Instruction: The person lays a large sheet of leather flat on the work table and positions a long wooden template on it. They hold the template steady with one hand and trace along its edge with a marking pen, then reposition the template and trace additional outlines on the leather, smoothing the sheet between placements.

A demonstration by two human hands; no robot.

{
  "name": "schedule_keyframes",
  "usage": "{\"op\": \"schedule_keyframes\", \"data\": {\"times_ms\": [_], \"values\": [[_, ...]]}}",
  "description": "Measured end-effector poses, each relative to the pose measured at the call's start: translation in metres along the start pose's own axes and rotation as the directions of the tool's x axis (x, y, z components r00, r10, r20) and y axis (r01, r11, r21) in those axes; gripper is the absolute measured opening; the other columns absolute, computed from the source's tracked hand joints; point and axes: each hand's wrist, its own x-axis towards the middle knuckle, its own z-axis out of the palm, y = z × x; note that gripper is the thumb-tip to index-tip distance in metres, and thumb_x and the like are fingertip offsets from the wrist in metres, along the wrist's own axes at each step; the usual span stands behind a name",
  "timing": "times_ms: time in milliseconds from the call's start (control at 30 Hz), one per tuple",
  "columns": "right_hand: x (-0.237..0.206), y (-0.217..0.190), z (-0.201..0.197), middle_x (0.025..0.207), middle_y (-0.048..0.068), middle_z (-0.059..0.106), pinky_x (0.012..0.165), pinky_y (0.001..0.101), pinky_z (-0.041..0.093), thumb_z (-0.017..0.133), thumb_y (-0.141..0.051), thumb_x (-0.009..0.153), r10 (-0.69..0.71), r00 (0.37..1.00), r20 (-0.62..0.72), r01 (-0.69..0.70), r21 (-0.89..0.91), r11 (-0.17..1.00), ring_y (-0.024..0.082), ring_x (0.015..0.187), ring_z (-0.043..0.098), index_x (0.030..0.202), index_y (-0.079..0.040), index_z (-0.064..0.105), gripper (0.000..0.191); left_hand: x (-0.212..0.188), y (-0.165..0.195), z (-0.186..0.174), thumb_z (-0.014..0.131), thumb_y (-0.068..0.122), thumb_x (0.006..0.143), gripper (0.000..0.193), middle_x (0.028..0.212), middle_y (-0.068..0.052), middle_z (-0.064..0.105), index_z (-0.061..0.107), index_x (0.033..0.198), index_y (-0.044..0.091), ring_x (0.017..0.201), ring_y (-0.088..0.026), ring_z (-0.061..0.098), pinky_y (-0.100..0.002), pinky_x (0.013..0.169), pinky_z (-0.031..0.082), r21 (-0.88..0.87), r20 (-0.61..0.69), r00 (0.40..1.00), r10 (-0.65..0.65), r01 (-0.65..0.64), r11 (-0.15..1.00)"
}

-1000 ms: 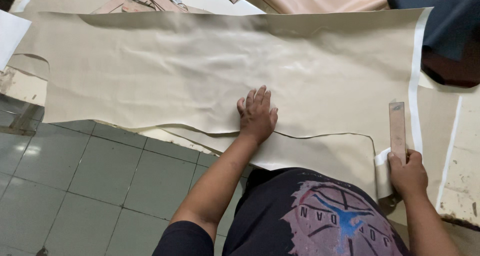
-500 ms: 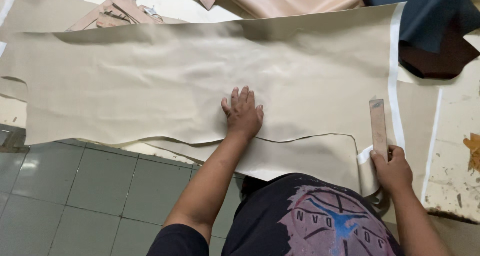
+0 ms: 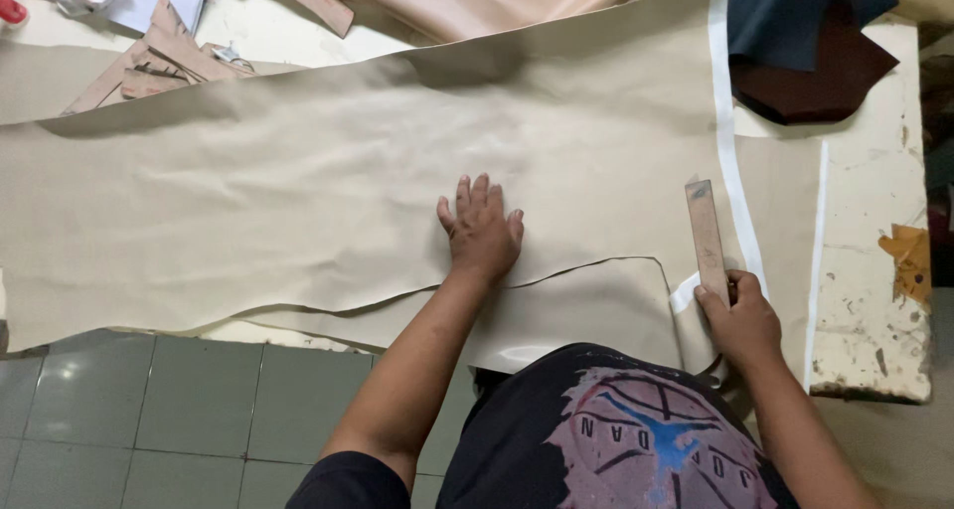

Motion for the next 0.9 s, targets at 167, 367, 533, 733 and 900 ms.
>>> {"op": "schedule_keyframes", "data": {"times_ms": [167, 367, 533, 733, 900], "values": [[-0.002, 0.005, 0.001, 0.116, 0.021, 0.073, 0.092, 0.0449, 0.053, 0.069, -0.047, 0.089, 0.014, 1.000, 0.016, -0.015, 0.027, 1.000, 0.037, 0.106, 0.070, 0.138, -0.003, 0.057, 0.067, 0.000, 0.022, 0.010, 0.056, 0.040, 0.095, 0.062, 0.162, -0.008, 0.031, 0.045, 0.150, 0.015, 0.151, -0.034, 0.021, -0.067, 0.117, 0.008, -0.067, -0.070, 0.991, 0.114, -0.119, 0.991], [-0.001, 0.010, 0.001, 0.115, 0.020, 0.073, 0.092, 0.0455, 0.053, 0.068, -0.047, 0.089, 0.017, 0.999, 0.034, -0.017, 0.021, 1.000, 0.037, 0.105, 0.070, 0.136, -0.003, 0.056, 0.066, 0.002, 0.036, 0.013, 0.055, 0.041, 0.096, 0.063, 0.163, -0.011, 0.029, 0.044, 0.150, 0.010, 0.152, -0.035, 0.020, -0.066, 0.118, 0.006, 0.004, -0.022, 0.997, 0.077, -0.077, 0.997], [-0.001, 0.012, 0.000, 0.114, 0.020, 0.073, 0.092, 0.0463, 0.052, 0.068, -0.048, 0.089, 0.043, 0.998, 0.042, -0.044, 0.012, 0.999, 0.038, 0.105, 0.069, 0.137, -0.005, 0.056, 0.066, 0.011, 0.057, 0.003, 0.053, 0.044, 0.098, 0.068, 0.163, -0.016, 0.027, 0.041, 0.151, 0.002, 0.155, -0.036, 0.015, -0.065, 0.120, 0.003, 0.138, 0.158, 0.987, 0.018, -0.040, 0.990], [-0.002, 0.022, 0.003, 0.114, 0.019, 0.073, 0.092, 0.0468, 0.052, 0.067, -0.049, 0.089, 0.006, 1.000, 0.017, -0.007, 0.026, 1.000, 0.038, 0.105, 0.069, 0.134, -0.006, 0.057, 0.064, 0.010, 0.083, 0.001, 0.049, 0.043, 0.097, 0.068, 0.164, -0.013, 0.022, 0.035, 0.154, 0.011, 0.154, -0.035, 0.011, -0.067, 0.118, 0.003, 0.006, 0.118, 0.974, 0.195, -0.197, 0.980], [0.000, 0.029, 0.006, 0.117, 0.018, 0.072, 0.092, 0.0473, 0.052, 0.066, -0.049, 0.088, 0.030, 0.999, 0.045, -0.031, 0.020, 0.999, 0.037, 0.106, 0.068, 0.134, -0.008, 0.056, 0.063, 0.008, 0.090, 0.008, 0.047, 0.042, 0.099, 0.062, 0.167, -0.007, 0.022, 0.036, 0.155, 0.020, 0.155, -0.033, 0.014, -0.070, 0.117, 0.005, -0.002, 0.163, 0.967, 0.197, -0.200, 0.980]]}}
